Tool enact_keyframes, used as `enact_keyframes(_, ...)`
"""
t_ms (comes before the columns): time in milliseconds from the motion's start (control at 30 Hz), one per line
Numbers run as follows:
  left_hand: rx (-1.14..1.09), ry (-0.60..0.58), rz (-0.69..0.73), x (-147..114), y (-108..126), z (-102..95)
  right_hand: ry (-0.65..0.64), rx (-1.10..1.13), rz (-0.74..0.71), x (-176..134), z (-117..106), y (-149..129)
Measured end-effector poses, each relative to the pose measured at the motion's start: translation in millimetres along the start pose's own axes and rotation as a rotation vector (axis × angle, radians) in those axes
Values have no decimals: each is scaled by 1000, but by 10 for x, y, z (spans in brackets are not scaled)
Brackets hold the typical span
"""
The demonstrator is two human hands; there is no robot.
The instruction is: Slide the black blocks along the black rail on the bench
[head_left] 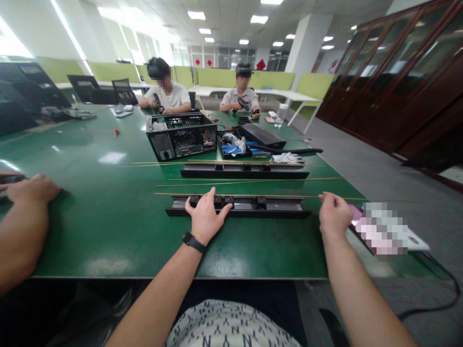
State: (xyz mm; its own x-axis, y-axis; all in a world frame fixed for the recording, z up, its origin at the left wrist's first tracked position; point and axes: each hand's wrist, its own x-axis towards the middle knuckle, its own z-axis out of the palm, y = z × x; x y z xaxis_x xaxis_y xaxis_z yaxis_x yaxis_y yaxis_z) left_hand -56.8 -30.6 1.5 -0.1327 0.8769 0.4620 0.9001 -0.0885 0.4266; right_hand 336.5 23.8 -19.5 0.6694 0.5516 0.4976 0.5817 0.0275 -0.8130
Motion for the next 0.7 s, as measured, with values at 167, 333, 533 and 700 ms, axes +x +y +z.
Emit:
enact_keyframes(167, -22, 1, 5, 1, -7, 11, -131, -215, -116, -317, 22, -365)
enact_keyframes(333, -24, 1, 3, 2, 2, 4, -129, -325, -380, -529, 112, -544)
enact_keyframes(533, -4, -8, -6, 3, 30, -19, -279, -268, -551, -783, 174, -671)
enact_keyframes(700, 1, -10, -10, 3, 25, -14, -319, -218, -558, -842, 173, -736)
